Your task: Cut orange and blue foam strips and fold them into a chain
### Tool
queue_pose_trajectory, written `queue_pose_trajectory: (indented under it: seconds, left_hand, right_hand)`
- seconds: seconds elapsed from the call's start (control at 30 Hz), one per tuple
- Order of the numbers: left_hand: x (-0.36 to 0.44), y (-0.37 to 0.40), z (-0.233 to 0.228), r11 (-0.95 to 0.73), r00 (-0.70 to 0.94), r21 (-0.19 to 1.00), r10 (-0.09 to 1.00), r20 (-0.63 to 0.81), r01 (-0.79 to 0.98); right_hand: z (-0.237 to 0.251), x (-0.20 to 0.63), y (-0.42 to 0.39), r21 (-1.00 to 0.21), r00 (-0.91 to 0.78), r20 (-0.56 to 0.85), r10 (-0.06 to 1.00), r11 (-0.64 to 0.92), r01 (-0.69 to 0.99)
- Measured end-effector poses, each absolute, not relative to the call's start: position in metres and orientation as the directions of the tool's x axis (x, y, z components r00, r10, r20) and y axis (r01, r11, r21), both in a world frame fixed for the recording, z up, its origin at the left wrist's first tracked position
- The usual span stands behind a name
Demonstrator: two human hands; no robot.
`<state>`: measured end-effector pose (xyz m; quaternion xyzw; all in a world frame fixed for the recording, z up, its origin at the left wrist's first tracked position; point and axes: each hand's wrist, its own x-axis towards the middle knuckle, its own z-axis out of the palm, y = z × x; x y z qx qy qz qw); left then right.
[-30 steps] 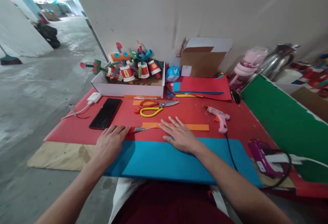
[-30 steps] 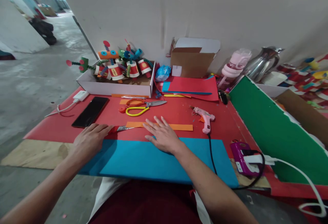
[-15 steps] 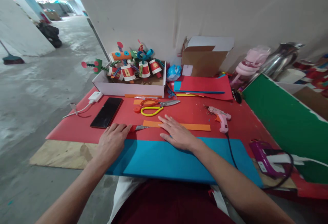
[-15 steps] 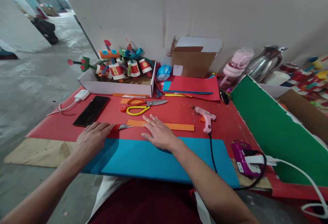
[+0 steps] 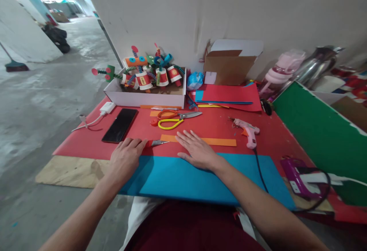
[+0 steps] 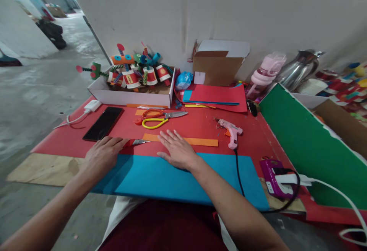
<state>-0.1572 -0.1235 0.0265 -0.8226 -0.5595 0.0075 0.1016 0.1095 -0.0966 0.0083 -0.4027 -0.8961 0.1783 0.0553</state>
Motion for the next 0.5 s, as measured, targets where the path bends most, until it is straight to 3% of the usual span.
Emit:
queue_pose_trajectory:
  seconds: [0.5]
  left_hand:
    - [-0.1564,-0.1265,0.0341,-0.357,0.375,-0.145,0.919,0.123,0.923]
  right_hand:
    - [0.0033,0.1097,-0.0962,-0.357,-0.668,-0.012,0.744,0.621,0.698]
